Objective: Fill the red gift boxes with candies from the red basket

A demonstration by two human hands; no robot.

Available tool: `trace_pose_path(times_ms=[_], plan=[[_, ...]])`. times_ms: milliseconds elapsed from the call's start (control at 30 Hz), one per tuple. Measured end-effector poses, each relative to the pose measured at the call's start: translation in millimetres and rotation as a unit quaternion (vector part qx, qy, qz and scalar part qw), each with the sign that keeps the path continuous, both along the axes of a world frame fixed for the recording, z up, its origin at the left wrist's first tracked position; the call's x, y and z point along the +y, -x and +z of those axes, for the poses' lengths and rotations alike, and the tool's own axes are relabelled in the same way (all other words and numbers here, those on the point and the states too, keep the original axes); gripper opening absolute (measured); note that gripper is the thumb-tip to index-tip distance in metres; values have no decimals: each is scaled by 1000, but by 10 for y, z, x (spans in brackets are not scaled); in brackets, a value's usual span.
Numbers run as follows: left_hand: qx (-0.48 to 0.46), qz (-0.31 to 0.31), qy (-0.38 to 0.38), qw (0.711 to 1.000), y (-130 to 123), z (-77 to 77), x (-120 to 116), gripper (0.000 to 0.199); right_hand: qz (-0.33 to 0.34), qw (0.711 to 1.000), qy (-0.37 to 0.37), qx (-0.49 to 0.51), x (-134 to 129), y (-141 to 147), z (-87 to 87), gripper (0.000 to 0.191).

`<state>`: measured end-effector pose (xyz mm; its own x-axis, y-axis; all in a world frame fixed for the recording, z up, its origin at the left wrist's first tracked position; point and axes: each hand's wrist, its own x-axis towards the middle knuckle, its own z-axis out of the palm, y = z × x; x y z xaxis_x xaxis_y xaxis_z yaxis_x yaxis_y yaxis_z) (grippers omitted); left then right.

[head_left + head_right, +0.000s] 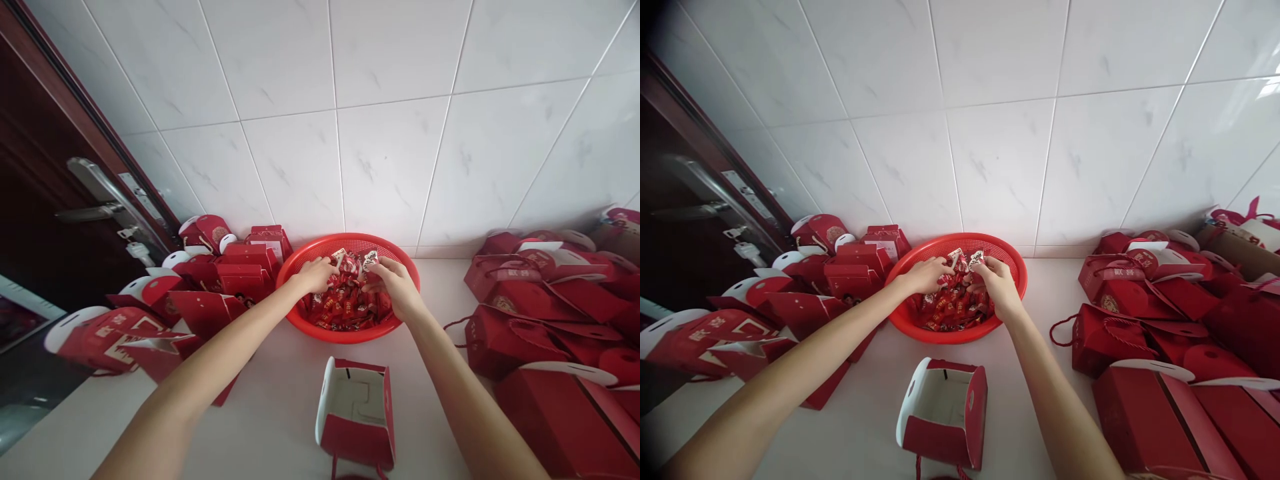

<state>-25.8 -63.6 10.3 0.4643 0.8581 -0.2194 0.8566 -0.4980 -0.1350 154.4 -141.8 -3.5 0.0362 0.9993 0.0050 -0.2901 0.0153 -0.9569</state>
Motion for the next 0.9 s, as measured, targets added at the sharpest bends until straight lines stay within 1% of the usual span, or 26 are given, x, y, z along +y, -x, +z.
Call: trace_pose_path(times_ms=[100,267,367,433,500,600,667,700,733,767,800,833,900], plan=[[3,11,-23,1000,7,-8,19,42,-8,1000,-3,1,0,3,-4,15],[3,10,-62,998,42,-12,62,21,-28,999,-8,14,5,4,1,15],[6,3,-62,998,97,-7,103,15,-46,998,-10,30,15,1,-1,17],[-1,-12,-56,998,111,-2,99,11,-70,996,-14,47,27,-1,-8,17],[-25,-41,-59,997,79,4,60,9,-104,992,-19,68,43,-1,-16,18],[-81,-108,-66,989,-93,-6,-28,21,-147,984,-25,96,56,5,-21,17],[-121,-175,-46,976,-278,-39,-63,35,-166,980,-28,108,53,10,-19,16],[-141,-216,-24,966,-377,-64,-66,42,-175,978,-30,111,49,12,-16,15],[-170,-271,12,947,-471,-90,-59,46,-183,976,-30,113,43,13,-13,15],[-191,-307,47,931,-552,-115,-44,45,-192,974,-29,114,38,14,-10,15],[-205,-321,77,922,-613,-135,-24,43,-200,973,-27,114,32,14,-6,14],[-205,-313,103,921,-648,-148,-2,42,-207,971,-24,114,27,14,-2,13],[-185,-264,134,937,-633,-149,31,40,-218,969,-20,111,19,16,9,12]])
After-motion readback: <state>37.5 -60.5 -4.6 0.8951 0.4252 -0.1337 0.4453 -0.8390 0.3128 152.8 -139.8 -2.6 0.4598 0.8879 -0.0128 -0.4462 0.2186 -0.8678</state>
